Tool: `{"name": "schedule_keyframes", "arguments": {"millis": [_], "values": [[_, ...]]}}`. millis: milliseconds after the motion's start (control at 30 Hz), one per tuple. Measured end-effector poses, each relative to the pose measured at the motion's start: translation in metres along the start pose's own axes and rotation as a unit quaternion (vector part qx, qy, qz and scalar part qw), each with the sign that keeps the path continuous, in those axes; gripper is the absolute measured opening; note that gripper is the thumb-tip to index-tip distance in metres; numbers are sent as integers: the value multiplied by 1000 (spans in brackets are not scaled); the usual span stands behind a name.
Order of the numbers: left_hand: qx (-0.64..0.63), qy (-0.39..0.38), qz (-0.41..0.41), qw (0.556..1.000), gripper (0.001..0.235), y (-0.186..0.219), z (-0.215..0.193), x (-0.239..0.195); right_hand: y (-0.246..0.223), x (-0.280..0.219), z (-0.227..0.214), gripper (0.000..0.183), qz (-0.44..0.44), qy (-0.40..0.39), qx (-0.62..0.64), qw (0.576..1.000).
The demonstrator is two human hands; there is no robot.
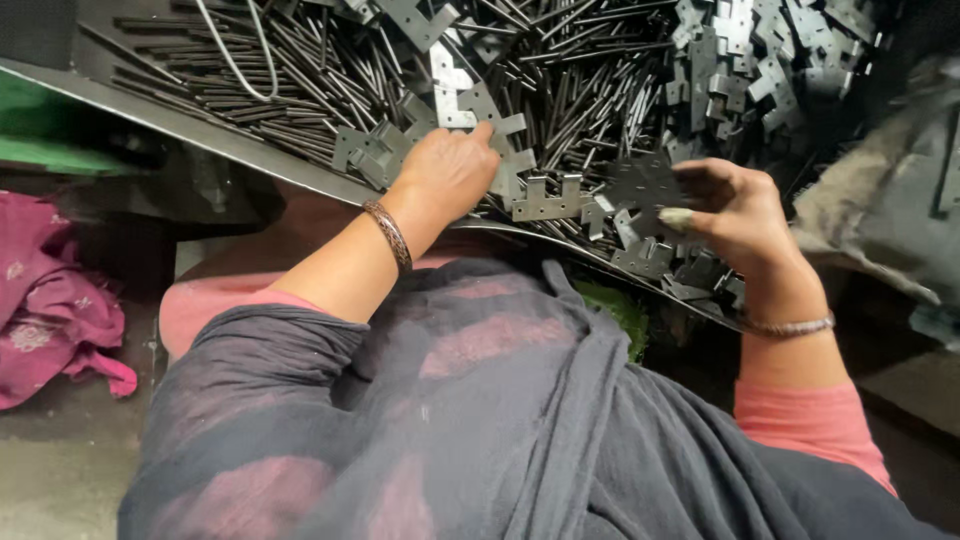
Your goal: The person sorts through a large bin of T-shaped metal brackets and pins, picking them up and moving them around by hand.
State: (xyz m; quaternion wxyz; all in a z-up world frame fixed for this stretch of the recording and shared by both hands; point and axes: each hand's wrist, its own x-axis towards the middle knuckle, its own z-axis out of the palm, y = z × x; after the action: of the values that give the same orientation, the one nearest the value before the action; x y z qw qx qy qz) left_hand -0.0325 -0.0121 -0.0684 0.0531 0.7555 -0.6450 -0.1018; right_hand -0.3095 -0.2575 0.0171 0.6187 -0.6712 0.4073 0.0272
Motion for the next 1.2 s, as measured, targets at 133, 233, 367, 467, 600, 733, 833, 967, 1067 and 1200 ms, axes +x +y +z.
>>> {"name": "schedule_keyframes", "arguments": {"millis": [133, 233, 367, 467, 600, 733, 833, 967, 1067, 1200], "values": [[6, -14, -14, 1000, 14, 10, -10, -1, -22, 19, 38, 48, 22, -7, 127, 992], [32, -28, -33, 999, 14, 11, -11, -5, -25, 37, 57, 42, -112, 11, 79, 990], [63, -16, -11, 998, 14, 11, 2, -12, -24, 38, 66, 23, -113, 6, 140, 984], [77, -7, 13, 997, 14, 0, -3, -8, -31, 35, 57, 26, -178, 33, 128, 975], [-2, 31, 40, 999, 9, -23, -33, -18, -22, 35, 33, 30, -100, 47, 326, 939], [-375, 133, 0, 917, 17, -57, -64, -50, 3, 47, 17, 28, -14, -66, 525, 849], [-588, 264, -25, 764, 13, -63, -60, -61, 16, 52, 38, 31, 38, -52, 498, 865], [-872, 343, -98, 334, 34, -60, -54, -55, -9, 39, 80, 43, 40, -25, 393, 918], [-942, 267, -34, 201, 33, -47, -64, -44, -52, 16, 98, 51, -102, -25, 244, 964], [-958, 159, -74, 226, 33, 18, -60, -31, -88, -15, 130, 54, -225, 27, -119, 967]]}}
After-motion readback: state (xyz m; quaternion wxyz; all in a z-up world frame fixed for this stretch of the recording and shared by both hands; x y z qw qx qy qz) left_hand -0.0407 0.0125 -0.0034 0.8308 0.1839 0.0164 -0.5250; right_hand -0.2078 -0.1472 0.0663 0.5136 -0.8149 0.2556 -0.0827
